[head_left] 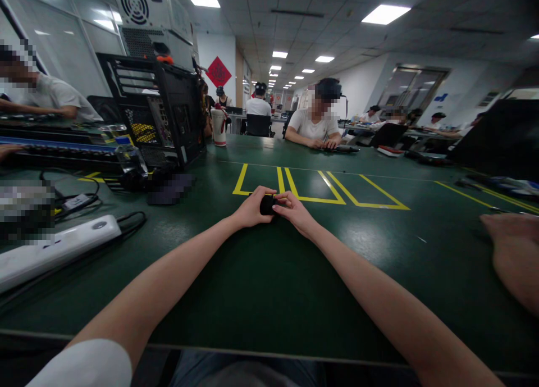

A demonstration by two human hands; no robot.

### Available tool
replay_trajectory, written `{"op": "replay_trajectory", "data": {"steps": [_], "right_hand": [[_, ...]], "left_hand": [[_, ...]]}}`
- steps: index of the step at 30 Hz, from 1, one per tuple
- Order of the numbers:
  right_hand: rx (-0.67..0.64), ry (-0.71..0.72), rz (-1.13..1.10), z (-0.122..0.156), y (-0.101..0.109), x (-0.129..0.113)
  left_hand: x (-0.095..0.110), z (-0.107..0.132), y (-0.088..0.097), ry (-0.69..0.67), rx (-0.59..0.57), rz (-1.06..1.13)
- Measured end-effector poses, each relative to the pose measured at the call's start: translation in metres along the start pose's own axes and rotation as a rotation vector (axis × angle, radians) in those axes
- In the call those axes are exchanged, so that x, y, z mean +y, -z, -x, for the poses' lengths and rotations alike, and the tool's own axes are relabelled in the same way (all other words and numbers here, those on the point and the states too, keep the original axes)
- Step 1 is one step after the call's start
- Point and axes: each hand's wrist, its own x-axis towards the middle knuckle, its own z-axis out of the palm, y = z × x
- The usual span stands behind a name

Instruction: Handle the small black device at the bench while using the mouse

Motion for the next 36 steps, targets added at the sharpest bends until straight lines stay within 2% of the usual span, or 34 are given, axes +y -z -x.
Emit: {"op": "replay_trajectory", "data": {"steps": [5, 13, 19, 31, 36], "right_hand": [[-0.005, -0.051, -0.015, -0.0004, 0.0019, 0.0005], [-0.097, -0.047, -0.044, 0.001, 0.0031, -0.0032], [-0.021, -0.055, -0.008, 0.0014, 0.0012, -0.0017], [-0.049, -0.016, -0.084, -0.0001, 0.0026, -0.0012], [0.031, -0.019, -0.025, -0.0002, 0.0025, 0.0018]], "left_hand": [[0.0019, 0.0004, 0.001, 0.016, -0.005, 0.021], [0.0033, 0.0005, 0.0022, 0.033, -0.017, 0.018], [0.0034, 0.0006, 0.0035, 0.03, -0.024, 0.016], [0.0033, 0.0001, 0.0017, 0.033, -0.015, -0.001], [0.0016, 0.0008, 0.0016, 0.024, -0.021, 0.002]]}}
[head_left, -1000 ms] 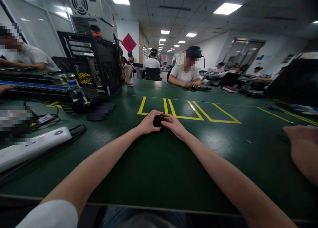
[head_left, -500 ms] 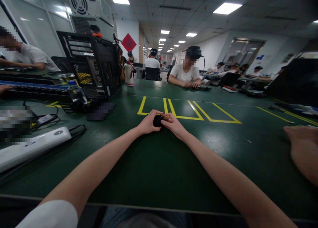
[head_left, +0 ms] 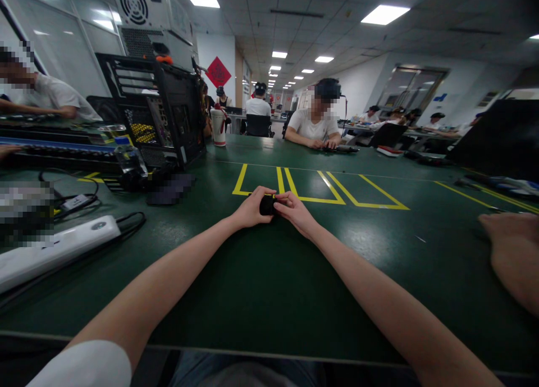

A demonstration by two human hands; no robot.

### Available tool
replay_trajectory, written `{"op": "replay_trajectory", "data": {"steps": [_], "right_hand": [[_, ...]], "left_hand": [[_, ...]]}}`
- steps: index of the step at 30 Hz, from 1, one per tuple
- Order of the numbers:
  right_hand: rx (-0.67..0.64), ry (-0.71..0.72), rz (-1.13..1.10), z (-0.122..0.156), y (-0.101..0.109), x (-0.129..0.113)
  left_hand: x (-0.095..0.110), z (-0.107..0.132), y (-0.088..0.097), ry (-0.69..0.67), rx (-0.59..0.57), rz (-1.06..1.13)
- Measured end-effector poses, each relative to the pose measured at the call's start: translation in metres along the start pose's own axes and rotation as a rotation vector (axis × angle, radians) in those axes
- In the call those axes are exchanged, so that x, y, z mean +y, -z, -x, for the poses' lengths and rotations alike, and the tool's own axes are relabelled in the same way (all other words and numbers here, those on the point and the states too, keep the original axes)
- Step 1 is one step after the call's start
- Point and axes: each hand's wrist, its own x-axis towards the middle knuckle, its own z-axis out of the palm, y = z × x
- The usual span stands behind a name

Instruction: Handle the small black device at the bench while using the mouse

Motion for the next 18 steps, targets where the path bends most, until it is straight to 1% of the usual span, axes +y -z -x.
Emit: {"op": "replay_trajectory", "data": {"steps": [3, 8, 15, 18], "right_hand": [[0.002, -0.007, -0.006, -0.0016, 0.0003, 0.0027], [-0.01, -0.058, -0.025, -0.0013, 0.0005, 0.0003], [-0.041, 0.009, 0.016, 0.0019, -0.0011, -0.0041], [-0.014, 0.018, 0.02, 0.0018, -0.0017, -0.0027]], "left_hand": [[-0.0014, -0.0001, -0.0009, -0.006, 0.016, 0.003], [-0.0003, -0.0002, -0.0006, 0.0, 0.006, 0.006], [0.0018, -0.0003, 0.0014, -0.007, 0.002, 0.016], [0.0016, -0.0003, 0.0011, -0.003, 0.005, 0.016]]}}
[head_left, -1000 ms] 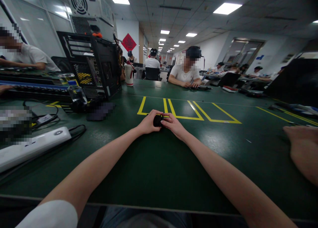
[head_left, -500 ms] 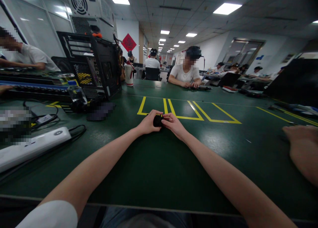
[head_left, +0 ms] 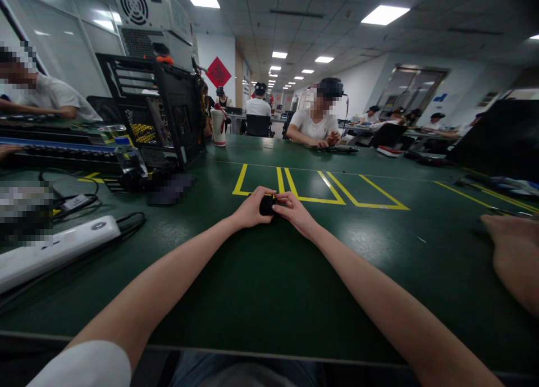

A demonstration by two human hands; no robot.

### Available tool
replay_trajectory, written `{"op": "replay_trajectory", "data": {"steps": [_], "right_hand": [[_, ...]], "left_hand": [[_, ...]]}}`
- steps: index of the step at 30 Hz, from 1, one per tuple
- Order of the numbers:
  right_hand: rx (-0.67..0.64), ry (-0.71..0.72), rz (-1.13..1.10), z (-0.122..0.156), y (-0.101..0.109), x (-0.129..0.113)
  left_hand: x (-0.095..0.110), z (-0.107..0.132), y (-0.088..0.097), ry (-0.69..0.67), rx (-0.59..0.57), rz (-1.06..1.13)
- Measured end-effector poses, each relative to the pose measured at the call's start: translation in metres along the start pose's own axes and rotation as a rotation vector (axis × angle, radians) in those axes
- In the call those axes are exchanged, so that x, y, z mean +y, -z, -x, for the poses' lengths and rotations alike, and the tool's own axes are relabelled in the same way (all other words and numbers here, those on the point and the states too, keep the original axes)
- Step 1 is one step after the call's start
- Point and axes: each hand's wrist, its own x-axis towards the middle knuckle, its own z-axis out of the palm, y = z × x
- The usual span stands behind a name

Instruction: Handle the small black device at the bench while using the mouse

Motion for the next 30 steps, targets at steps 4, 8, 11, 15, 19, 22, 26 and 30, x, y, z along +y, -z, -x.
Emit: {"op": "replay_trajectory", "data": {"steps": [4, 8, 11, 15, 19, 22, 26, 30], "right_hand": [[0.013, -0.012, 0.003, -0.0016, 0.0002, 0.0025], [0.013, -0.059, 0.014, -0.0026, 0.0011, 0.0026], [-0.01, -0.038, 0.038, -0.001, 0.001, -0.0003], [-0.032, 0.003, 0.032, 0.0017, -0.0008, -0.0047], [-0.003, 0.023, 0.056, 0.0024, -0.0026, -0.0057], [0.011, 0.013, 0.068, 0.0019, -0.0023, -0.0039], [0.016, -0.027, 0.039, -0.0001, -0.0004, -0.0004], [-0.012, -0.011, 0.027, -0.0017, 0.0006, 0.001]], "left_hand": [[0.0003, 0.0, -0.0007, 0.007, 0.006, 0.001], [0.0015, 0.0002, 0.0002, 0.01, -0.002, 0.014], [0.0019, 0.0001, 0.0009, 0.001, -0.001, 0.019], [0.0015, -0.0002, 0.0006, 0.0, -0.007, 0.012], [0.0005, -0.0002, -0.0002, 0.001, 0.002, 0.003], [0.0004, -0.0003, 0.0, 0.0, 0.0, 0.002], [0.0007, -0.0005, 0.0003, 0.009, -0.002, 0.001], [-0.0004, -0.0004, -0.0005, 0.009, 0.001, 0.002]]}}
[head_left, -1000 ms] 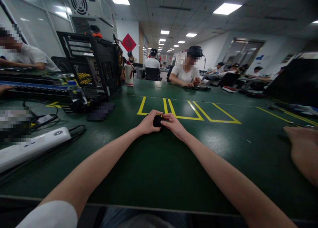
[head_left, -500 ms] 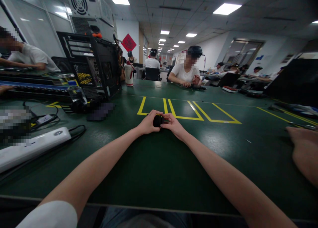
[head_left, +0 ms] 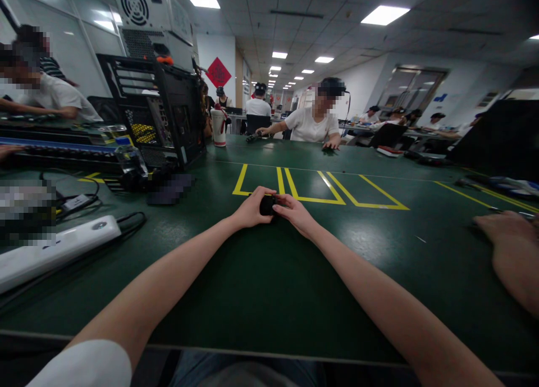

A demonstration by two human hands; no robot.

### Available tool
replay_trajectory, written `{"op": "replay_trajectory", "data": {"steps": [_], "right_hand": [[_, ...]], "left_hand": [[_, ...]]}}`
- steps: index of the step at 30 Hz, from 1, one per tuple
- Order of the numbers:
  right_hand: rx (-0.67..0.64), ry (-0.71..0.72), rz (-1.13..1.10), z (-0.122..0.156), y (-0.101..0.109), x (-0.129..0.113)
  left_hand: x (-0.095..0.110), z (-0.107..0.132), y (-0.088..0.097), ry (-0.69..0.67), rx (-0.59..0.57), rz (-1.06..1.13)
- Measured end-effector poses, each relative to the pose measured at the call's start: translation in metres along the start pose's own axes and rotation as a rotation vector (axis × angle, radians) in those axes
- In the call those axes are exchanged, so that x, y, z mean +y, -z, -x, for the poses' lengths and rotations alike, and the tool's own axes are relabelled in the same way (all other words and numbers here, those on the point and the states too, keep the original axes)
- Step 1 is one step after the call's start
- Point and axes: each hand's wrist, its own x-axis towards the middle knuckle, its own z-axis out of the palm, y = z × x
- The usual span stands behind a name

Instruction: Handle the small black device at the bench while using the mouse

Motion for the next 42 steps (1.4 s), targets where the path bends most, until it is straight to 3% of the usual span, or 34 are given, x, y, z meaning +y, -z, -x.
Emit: {"op": "replay_trajectory", "data": {"steps": [5, 37, 42], "right_hand": [[-0.028, 0.057, -0.018, 0.0018, -0.0004, -0.0012], [0.025, -0.026, -0.024, -0.0007, 0.0001, 0.0021], [-0.031, 0.01, -0.031, 0.0016, 0.0002, -0.0011]], "left_hand": [[-0.0002, 0.0004, -0.0003, -0.023, 0.011, -0.004], [0.0007, 0.0007, 0.0004, -0.005, -0.004, 0.006], [0.0031, 0.0007, 0.0018, 0.003, -0.008, 0.009]]}}
